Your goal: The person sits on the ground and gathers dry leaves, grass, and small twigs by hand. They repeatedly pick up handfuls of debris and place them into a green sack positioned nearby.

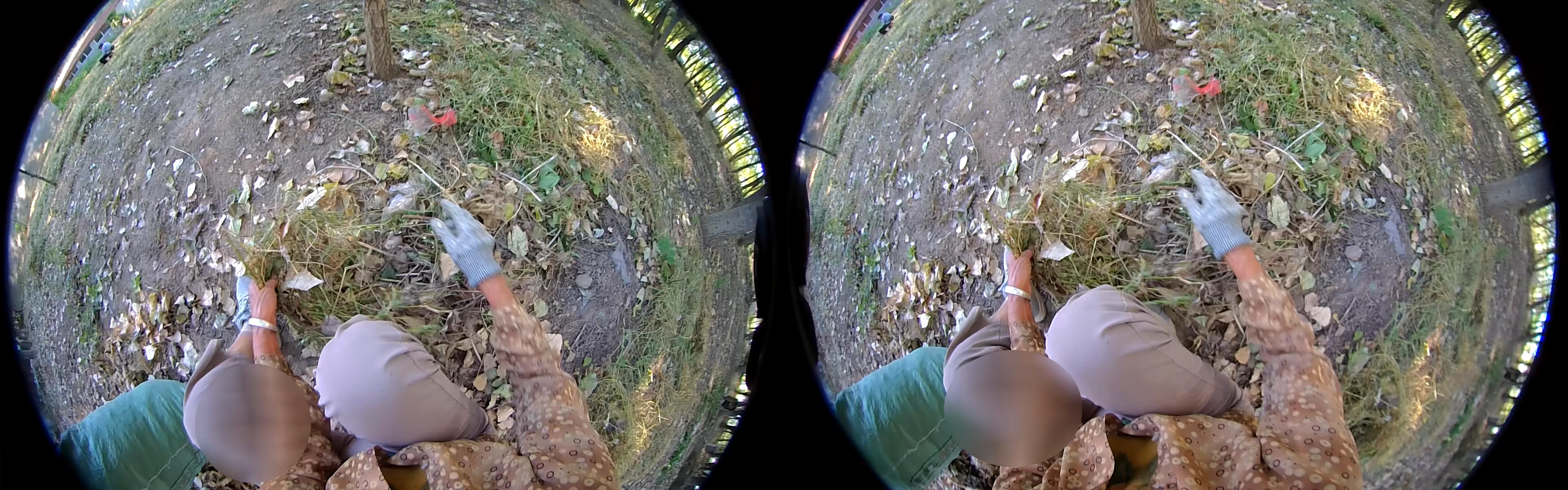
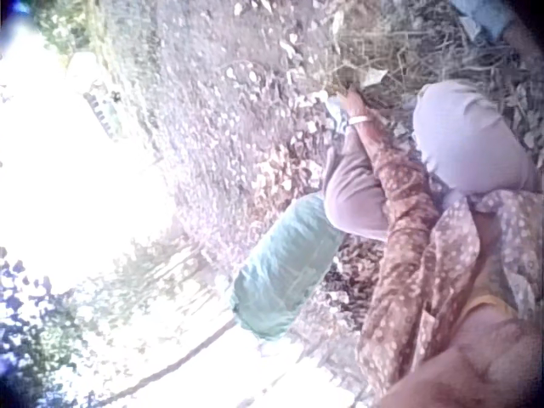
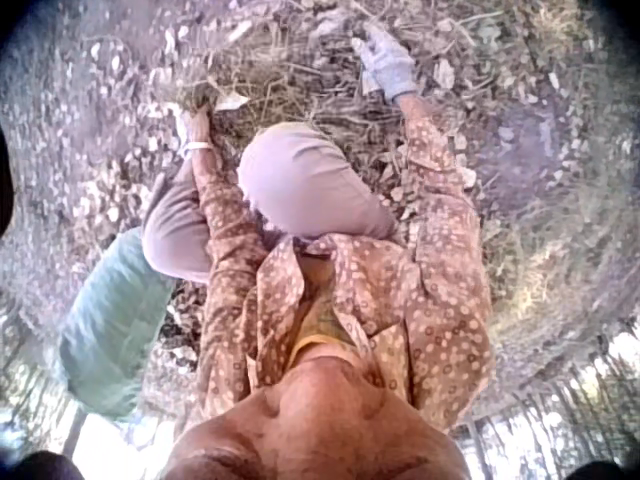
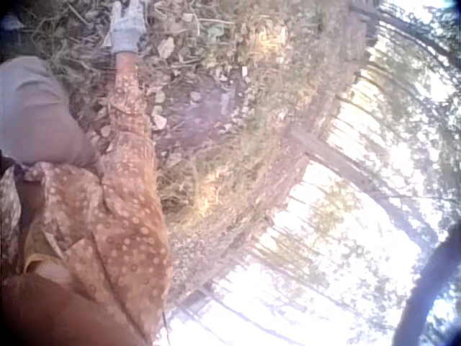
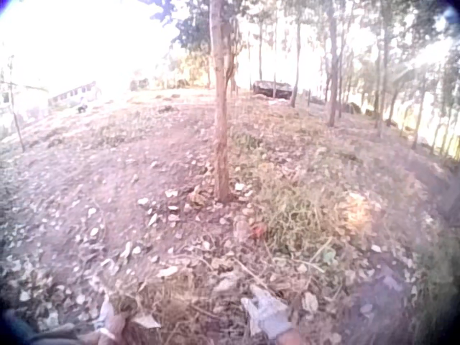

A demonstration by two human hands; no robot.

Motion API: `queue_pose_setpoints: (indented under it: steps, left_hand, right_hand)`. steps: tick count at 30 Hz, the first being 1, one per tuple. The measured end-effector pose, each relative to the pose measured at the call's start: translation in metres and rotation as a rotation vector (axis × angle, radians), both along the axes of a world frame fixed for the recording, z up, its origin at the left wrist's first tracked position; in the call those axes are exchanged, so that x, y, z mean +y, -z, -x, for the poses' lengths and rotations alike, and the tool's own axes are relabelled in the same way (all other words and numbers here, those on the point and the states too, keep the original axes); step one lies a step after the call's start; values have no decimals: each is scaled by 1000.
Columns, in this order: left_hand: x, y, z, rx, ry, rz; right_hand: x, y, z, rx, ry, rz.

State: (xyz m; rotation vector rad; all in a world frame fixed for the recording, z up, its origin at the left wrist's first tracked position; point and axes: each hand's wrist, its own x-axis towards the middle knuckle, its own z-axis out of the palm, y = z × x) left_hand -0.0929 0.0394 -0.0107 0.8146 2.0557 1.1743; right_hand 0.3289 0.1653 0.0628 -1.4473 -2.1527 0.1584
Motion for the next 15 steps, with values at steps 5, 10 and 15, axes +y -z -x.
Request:
queue_pose_setpoints:
  steps: [5,10,15]
  left_hand:
    - [-2,30,17,637,56,300]
    - [-19,39,-9,599,-10,111]
    - [-20,28,-61,285,-17,238]
  right_hand:
    - [30,40,85,81,-122,665]
    - [-44,107,198,-67,-203,916]
    - [-117,175,227,-156,-266,780]
